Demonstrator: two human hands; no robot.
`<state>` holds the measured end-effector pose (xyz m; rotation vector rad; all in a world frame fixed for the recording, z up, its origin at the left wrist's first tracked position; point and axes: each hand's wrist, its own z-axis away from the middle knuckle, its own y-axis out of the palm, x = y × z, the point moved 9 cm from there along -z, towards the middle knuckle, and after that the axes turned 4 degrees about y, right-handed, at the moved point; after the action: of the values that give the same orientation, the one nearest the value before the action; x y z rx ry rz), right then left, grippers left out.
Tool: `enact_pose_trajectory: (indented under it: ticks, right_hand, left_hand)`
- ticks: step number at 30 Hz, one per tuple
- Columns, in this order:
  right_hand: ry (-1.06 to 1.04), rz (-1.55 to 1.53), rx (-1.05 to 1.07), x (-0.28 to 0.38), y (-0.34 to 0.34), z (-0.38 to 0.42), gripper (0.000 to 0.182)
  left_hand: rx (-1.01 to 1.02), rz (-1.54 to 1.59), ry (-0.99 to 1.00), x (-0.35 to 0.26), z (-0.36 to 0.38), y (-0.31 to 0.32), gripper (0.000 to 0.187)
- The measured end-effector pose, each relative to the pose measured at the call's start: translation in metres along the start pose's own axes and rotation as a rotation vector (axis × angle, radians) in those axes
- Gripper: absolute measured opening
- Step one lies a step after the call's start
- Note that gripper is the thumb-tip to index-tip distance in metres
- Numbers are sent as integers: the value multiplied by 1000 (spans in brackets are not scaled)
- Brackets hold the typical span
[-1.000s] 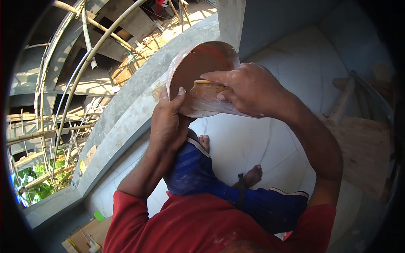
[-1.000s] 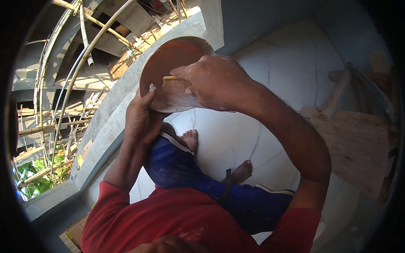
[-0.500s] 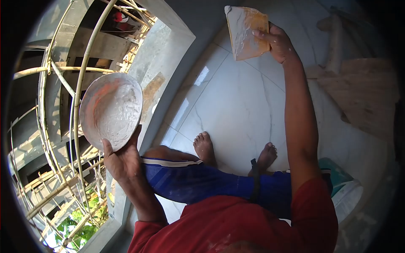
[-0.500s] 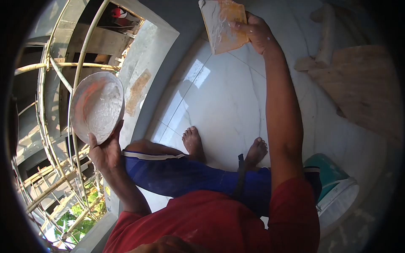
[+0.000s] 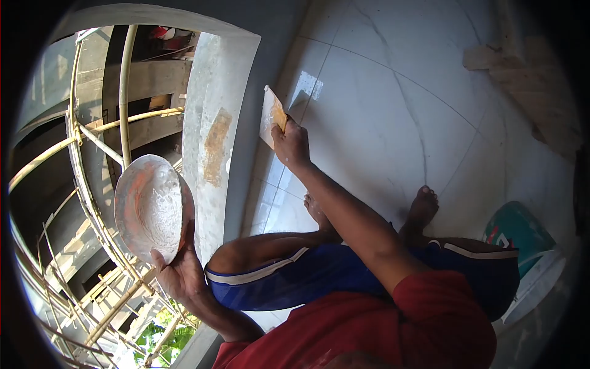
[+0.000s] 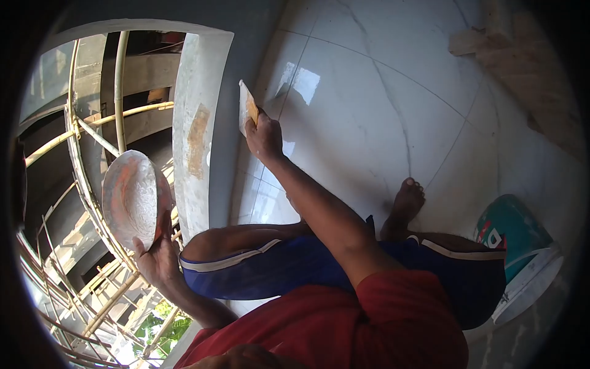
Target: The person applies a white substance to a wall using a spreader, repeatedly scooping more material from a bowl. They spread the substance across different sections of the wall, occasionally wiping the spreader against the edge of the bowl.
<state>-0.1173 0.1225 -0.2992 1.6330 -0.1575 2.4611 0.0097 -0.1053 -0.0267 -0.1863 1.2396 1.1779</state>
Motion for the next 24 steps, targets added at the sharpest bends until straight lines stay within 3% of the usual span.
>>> enact_pose_trajectory:
  ticks: [2, 5, 10, 13, 17, 18, 20, 22, 24]
  right_hand:
    - [89, 126, -21, -5, 9, -1, 29]
    - [-15, 195, -54, 10, 15, -6, 29]
    - [-154, 227, -125, 35, 35, -11, 29]
    - [-297, 447, -232, 48, 74, 0, 54]
    - [-382, 526, -145, 27, 75, 24, 53]
    - [-379, 528, -150, 26, 63, 26, 53]
    - [-197, 318, 36, 14, 47, 23, 48]
    - [-100, 134, -121, 15, 18, 11, 32]
    - [55, 76, -139, 5, 9, -10, 27]
  left_hand:
    - [-6, 4, 8, -4, -1, -5, 59]
    - [-27, 51, -32, -8, -3, -17, 58]
    - [-43, -73, 80, -20, -7, -19, 59]
    - [-45, 10, 20, -20, -11, -25, 60]
    - [-1, 54, -41, -18, -18, -24, 63]
    - [1, 53, -47, -14, -18, -20, 63]
    - [-16, -16, -11, -13, -19, -16, 64]
    - [-9, -6, -27, -14, -19, -19, 64]
    - [0, 10, -42, -14, -19, -19, 64]
